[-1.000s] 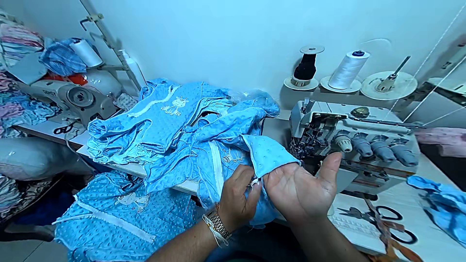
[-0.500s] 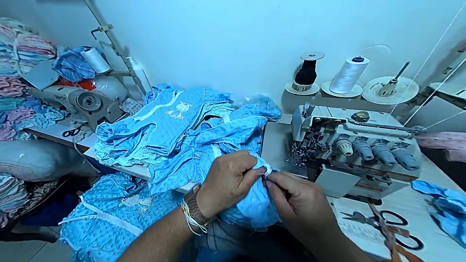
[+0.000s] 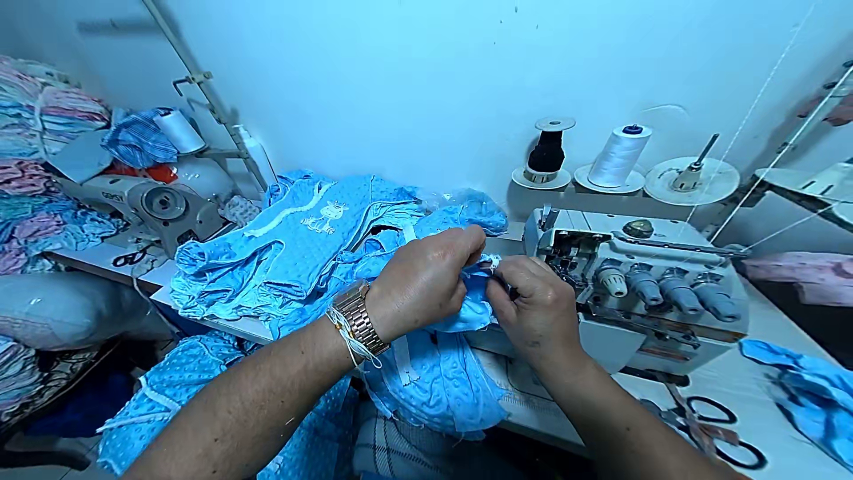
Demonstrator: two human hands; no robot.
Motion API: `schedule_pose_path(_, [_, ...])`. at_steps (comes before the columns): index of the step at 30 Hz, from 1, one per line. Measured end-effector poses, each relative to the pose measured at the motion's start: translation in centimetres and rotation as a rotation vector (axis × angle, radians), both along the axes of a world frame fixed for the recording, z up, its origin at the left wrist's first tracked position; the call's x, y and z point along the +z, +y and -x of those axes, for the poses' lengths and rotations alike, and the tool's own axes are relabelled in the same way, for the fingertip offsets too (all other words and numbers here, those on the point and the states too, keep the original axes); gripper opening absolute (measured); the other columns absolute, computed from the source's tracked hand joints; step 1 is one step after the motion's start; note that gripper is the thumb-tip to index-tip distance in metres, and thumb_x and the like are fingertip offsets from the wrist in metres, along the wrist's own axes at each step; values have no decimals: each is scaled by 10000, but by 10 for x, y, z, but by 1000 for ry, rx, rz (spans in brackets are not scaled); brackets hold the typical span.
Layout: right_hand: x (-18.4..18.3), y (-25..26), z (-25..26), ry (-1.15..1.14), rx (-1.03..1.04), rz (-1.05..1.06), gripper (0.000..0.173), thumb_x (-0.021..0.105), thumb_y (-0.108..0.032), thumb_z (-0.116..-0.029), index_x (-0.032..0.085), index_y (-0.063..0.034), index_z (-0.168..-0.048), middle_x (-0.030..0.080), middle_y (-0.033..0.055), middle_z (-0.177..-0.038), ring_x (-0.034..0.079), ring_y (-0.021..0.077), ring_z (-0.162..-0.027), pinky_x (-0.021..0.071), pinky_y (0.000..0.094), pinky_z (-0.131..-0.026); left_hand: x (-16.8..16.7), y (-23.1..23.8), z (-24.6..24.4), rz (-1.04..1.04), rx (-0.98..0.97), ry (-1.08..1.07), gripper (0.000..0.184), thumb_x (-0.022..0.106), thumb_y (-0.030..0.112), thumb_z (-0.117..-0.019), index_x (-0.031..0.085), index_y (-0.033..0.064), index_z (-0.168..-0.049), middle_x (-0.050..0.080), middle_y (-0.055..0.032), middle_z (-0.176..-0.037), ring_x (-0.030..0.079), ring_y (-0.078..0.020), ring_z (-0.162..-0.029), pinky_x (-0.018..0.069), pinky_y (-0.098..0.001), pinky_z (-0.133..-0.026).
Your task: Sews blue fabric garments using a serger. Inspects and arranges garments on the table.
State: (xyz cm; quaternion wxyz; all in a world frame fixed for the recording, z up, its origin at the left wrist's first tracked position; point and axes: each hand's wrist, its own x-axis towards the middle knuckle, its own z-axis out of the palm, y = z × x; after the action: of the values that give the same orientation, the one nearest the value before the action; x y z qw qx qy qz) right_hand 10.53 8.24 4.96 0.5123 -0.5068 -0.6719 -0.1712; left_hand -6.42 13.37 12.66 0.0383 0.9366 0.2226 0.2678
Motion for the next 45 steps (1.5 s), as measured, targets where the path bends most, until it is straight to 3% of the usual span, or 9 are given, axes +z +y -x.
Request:
schedule_pose_path(7, [5, 3, -7, 14, 18, 77, 127, 636, -99, -924, 733, -19, -913, 712, 109, -893, 684, 221, -783, 573, 334, -678, -10, 6, -1, -176, -8, 16, 252, 649, -31, -832, 760, 62, -1038, 658, -127, -964, 676, -256, -785, 560, -415, -613])
schedule_pose_path(15, [14, 8, -10, 62, -3, 91, 136, 618, -130, -927, 712, -41, -886, 673, 72, -768, 644, 171, -672, 532, 314, -602, -8, -1, -8, -258, 12, -49, 113, 641, -18, -872, 659, 35, -970, 624, -103, -813, 672, -267, -743, 547, -409, -581])
schedule_pose_path(20, [19, 7, -13, 82, -21, 126, 130, 618, -137, -931, 710, -53, -893, 667, 55, -754, 649, 152, -668, 535, 319, -595, -6, 8, -8, -259, -23, 35, 248, 601, -3, -909, 747, 86, -1089, 595, -102, -842, 639, -259, -716, 513, -396, -543])
schedule_pose_path(23, [21, 7, -13, 68, -28, 155, 120, 625, -123, -932, 710, -48, -896, 668, 61, -752, 655, 170, -676, 536, 344, -604, -2, 8, -6, -289, -15, 88, 232, 610, 4, -886, 767, 93, -1033, 614, -106, -830, 650, -265, -713, 507, -403, -540])
schedule_pose_path(27, [23, 9, -13, 53, -13, 166, 127, 619, -124, -951, 702, -53, -886, 661, 60, -752, 651, 185, -676, 532, 365, -603, 4, -3, -12, -243, 99, 168, 126, 650, 2, -885, 700, 30, -998, 612, -122, -799, 660, -285, -705, 526, -415, -563])
schedule_pose_path(32, [23, 10, -15, 55, -15, 154, 122, 625, -121, -945, 706, -46, -892, 669, 68, -764, 657, 188, -682, 538, 364, -609, 10, -5, -17, -138, 128, 178, 187, 672, -8, -875, 670, 22, -1059, 643, -137, -855, 682, -295, -755, 548, -441, -621])
schedule_pose_path(38, [23, 10, -16, 50, -11, 166, 116, 622, -114, -945, 709, -49, -900, 672, 63, -773, 660, 183, -689, 544, 363, -616, 20, -4, -18, -47, 172, 391, 133, 639, 40, -912, 732, 31, -1006, 640, -135, -918, 671, -295, -821, 548, -453, -670])
schedule_pose_path(41, [23, 11, -17, 73, -9, 148, 116, 625, -113, -940, 708, -45, -897, 674, 66, -778, 658, 180, -690, 543, 350, -617, 30, -6, -19, 66, 262, 575, 196, 634, 208, -986, 727, 40, -949, 636, -130, -996, 662, -292, -888, 546, -474, -721])
schedule_pose_path(45, [21, 12, -19, 117, -20, 126, 116, 632, -122, -926, 700, -46, -870, 656, 59, -745, 633, 161, -651, 519, 335, -585, 21, 0, -9, -62, 173, 350, 312, 594, 226, -1014, 701, 26, -799, 650, -119, -914, 670, -274, -810, 537, -465, -657])
